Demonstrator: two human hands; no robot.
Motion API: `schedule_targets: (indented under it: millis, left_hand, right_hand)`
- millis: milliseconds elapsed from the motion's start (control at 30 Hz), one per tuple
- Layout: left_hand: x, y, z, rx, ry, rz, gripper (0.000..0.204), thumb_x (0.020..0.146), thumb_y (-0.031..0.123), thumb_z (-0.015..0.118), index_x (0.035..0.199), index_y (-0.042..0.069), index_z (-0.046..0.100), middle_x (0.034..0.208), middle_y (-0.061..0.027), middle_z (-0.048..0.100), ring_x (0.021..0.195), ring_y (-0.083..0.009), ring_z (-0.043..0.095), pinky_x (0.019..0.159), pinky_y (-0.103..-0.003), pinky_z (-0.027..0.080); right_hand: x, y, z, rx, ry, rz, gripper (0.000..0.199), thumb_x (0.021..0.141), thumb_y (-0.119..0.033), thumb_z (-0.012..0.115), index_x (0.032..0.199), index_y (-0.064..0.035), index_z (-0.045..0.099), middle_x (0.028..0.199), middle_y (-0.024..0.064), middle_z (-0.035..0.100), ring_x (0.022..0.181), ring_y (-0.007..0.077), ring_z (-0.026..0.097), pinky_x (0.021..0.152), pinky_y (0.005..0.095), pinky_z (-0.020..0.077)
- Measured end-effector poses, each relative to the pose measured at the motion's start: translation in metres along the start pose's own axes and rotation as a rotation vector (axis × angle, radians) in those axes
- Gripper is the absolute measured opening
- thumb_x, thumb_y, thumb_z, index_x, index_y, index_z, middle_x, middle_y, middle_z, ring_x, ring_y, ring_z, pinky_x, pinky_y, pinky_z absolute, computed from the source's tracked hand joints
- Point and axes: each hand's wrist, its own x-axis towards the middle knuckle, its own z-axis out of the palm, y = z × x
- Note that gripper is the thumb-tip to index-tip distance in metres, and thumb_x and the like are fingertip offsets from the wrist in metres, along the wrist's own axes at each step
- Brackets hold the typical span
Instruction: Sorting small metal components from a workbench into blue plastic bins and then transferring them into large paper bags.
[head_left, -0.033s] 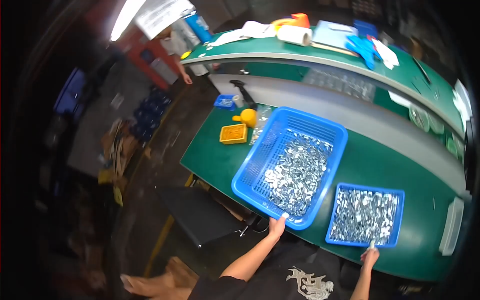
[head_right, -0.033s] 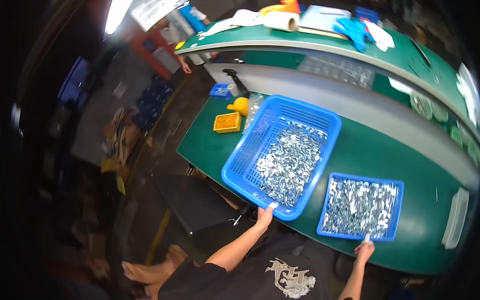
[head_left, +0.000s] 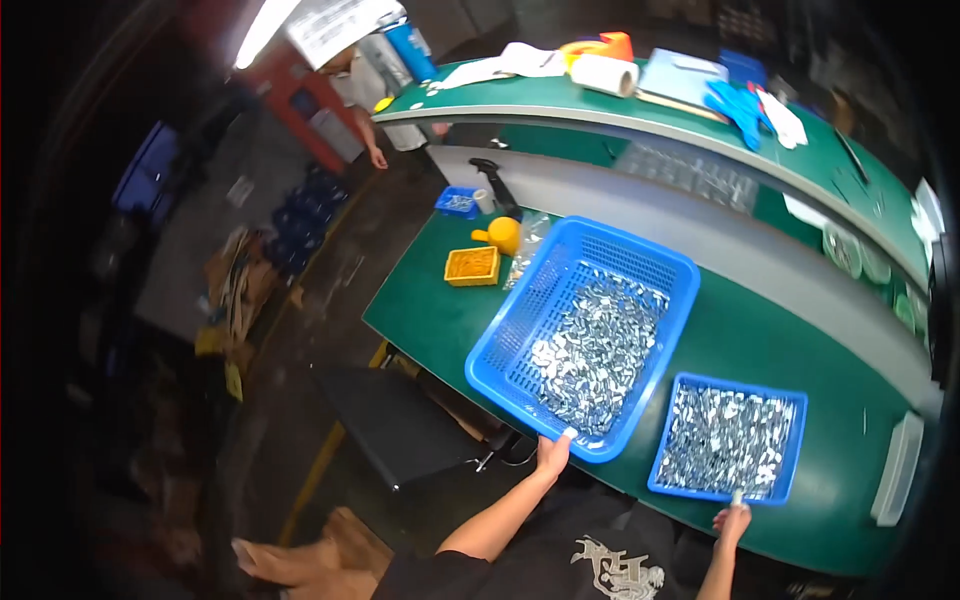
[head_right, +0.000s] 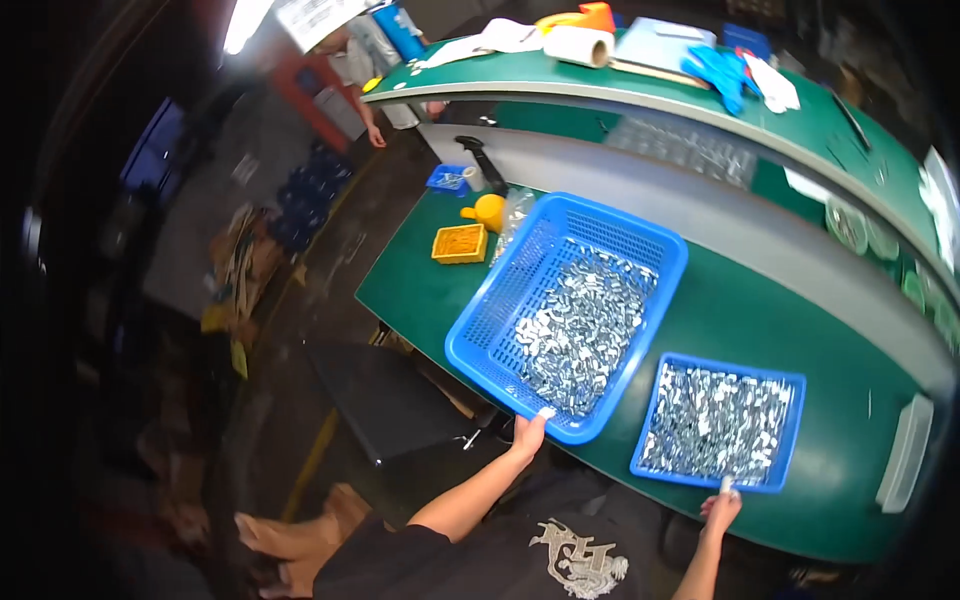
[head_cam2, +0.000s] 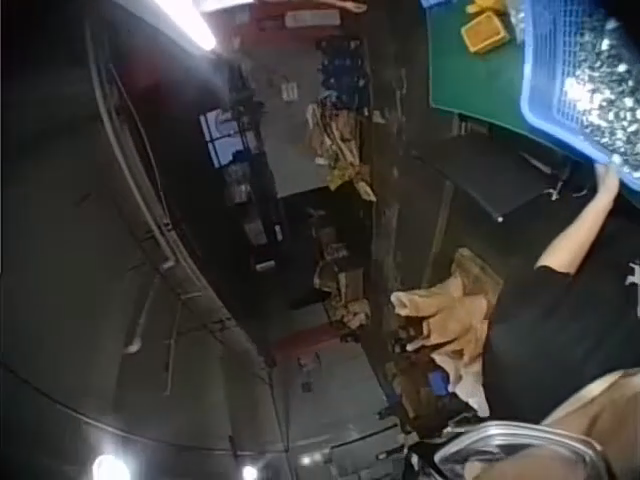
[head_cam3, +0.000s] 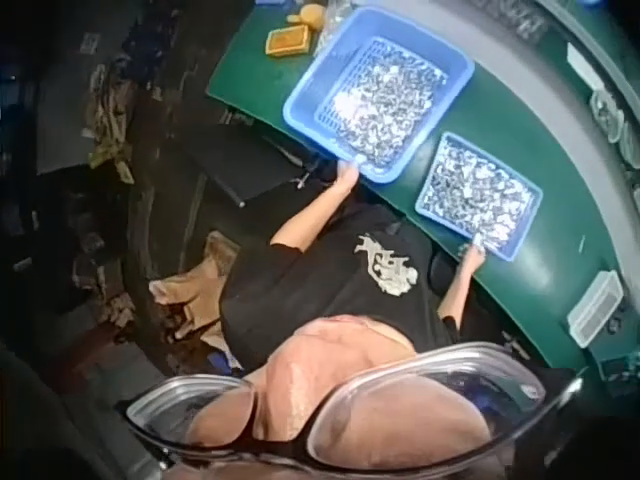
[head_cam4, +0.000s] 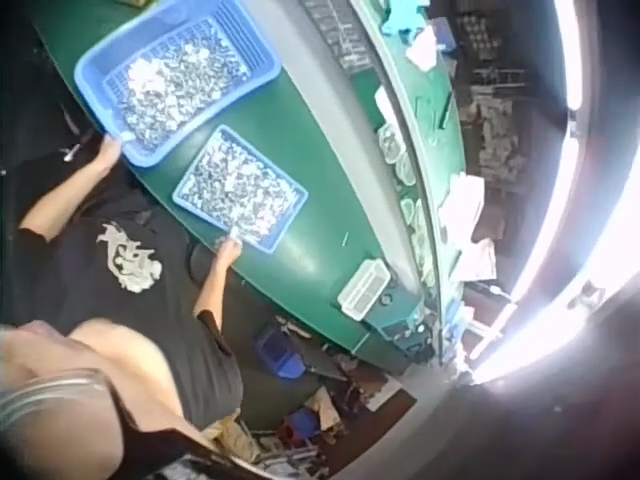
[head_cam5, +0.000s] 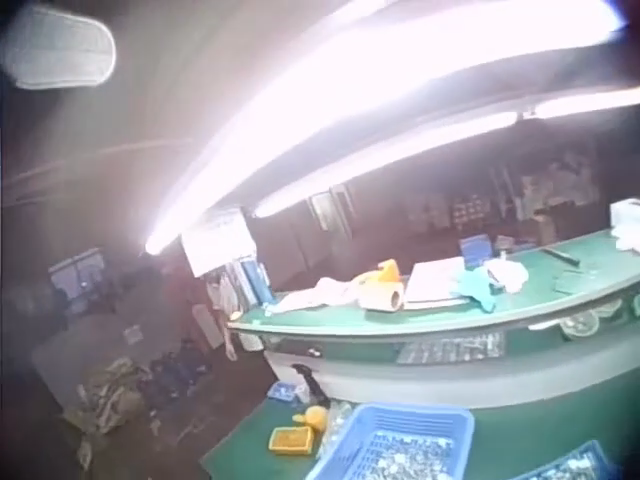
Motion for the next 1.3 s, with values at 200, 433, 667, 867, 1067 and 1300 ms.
schedule_targets:
  millis: [200,433,667,867,1067,1300]
  left_hand:
    - [-0.003,-0.015,-0.016,0.08,-0.013,0.017,0.048,0.072,0.024,0.062,0.11,-0.002,0.05,0.106,-0.0177,0.057,0.098,-0.0321,0.054,0.084,-0.037,0.042]
    - [-0.001,-0.01,0.018,-0.162,0.242,0.085,0.036,0.072,0.023,0.064,0.097,-0.001,0.058,0.097,-0.0127,0.061,0.088,-0.0246,0.059,0.077,-0.035,0.046]
    - [-0.008,0.016,0.015,-0.281,0.117,0.01,0.031,0.076,0.018,0.06,0.101,0.0,0.053,0.086,-0.0066,0.061,0.077,-0.0166,0.059,0.07,-0.031,0.047]
    - [-0.005,0.008,0.018,-0.225,0.12,0.01,0.034,0.077,0.019,0.058,0.105,0.001,0.052,0.087,-0.0087,0.061,0.077,-0.0169,0.059,0.071,-0.032,0.048]
    - [-0.002,0.028,0.011,-0.195,0.02,-0.136,0.038,0.075,0.014,0.061,0.11,0.001,0.052,0.104,-0.009,0.058,0.097,-0.0177,0.054,0.087,-0.031,0.043]
    - [0.0,0.02,0.011,-0.14,0.032,0.009,0.031,0.08,0.024,0.056,0.101,0.002,0.05,0.082,-0.0073,0.059,0.072,-0.0156,0.059,0.067,-0.031,0.048]
  right_hand:
    - [-0.034,-0.036,0.046,0.061,-0.199,0.203,0.03,0.083,-0.021,0.058,0.101,-0.003,0.044,0.073,0.0116,0.058,0.054,0.0185,0.059,0.037,0.0258,0.0413]
    - [0.012,-0.018,0.048,0.24,-0.342,0.409,0.026,0.081,-0.022,0.057,0.1,-0.0052,0.052,0.077,0.0112,0.06,0.065,0.0213,0.062,0.049,0.0269,0.0488]
    - [-0.011,-0.021,0.086,0.279,-0.528,0.684,0.022,0.077,-0.017,0.061,0.092,-0.0074,0.05,0.066,0.0094,0.058,0.055,0.0242,0.059,0.049,0.0309,0.0517]
    - [-0.013,-0.013,0.079,0.199,-0.7,0.529,0.03,0.091,-0.022,0.044,0.114,-0.003,0.048,0.09,0.0065,0.059,0.064,0.0126,0.05,0.049,0.0228,0.0393]
    - [0.021,0.017,0.077,0.199,-1.005,0.264,0.031,0.093,-0.034,0.04,0.107,-0.0065,0.047,0.08,0.0068,0.048,0.062,0.0135,0.043,0.051,0.023,0.0381]
    - [0.012,0.003,0.071,0.074,-0.871,0.164,0.041,0.092,-0.042,0.038,0.108,-0.0057,0.047,0.076,0.008,0.049,0.059,0.013,0.043,0.048,0.0222,0.0369]
